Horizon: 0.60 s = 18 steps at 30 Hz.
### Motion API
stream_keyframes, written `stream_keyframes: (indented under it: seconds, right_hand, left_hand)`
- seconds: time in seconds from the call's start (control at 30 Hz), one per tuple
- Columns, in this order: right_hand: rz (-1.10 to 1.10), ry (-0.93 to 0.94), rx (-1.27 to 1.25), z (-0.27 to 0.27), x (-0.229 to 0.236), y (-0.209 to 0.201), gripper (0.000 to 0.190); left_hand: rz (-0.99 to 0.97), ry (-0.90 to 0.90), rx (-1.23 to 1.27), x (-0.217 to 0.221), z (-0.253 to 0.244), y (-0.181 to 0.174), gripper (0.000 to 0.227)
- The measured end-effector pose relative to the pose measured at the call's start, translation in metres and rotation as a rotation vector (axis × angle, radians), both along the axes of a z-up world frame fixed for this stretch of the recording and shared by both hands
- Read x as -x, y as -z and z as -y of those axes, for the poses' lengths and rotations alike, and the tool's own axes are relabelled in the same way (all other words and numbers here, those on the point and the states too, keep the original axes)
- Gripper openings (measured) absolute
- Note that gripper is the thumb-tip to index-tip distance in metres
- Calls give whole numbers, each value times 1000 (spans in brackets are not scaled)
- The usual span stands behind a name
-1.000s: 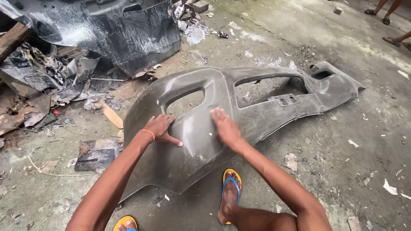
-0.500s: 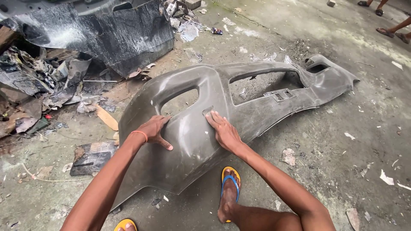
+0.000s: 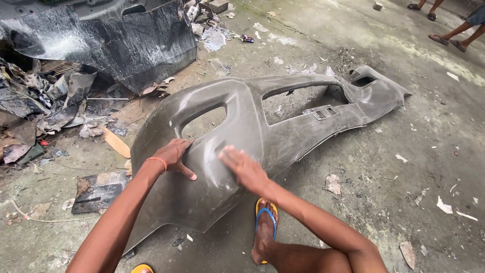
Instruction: The person smooths the surface of a large, dark gray plastic car part using a sanding block. They hold the part steady with one hand while rubbing the sanding block across the curved surfaces and edges with the other hand.
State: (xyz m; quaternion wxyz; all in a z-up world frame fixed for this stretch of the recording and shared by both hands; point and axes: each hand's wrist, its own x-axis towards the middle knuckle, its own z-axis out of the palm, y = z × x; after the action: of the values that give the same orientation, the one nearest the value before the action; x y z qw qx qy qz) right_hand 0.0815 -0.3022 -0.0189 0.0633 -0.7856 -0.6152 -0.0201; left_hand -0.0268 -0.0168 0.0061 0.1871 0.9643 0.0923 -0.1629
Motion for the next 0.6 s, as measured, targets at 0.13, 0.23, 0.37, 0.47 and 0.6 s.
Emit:
stream_keyframes:
  seconds: [0.13,0.23,0.37,0.47,0.6]
  right_hand:
    - [-155,274,0,-4,-45,2,76]
    - [-84,318,36,-10,-34,6,76]
    - [155,3,17,-22,24,29,68]
    - [247,-240,0,-25,58,50,63]
    - [189,-264,-52,-36,20,37,69]
  left_hand:
    - [-5,6,-17,-1,-1,5,149]
    - [2,12,-18,0,-1,1,149]
    - [7,12,-13,3,2,-5,147]
    - [29,28,-46,-8,-11,30,146]
    - [25,8,-17,3,2,-3,144]
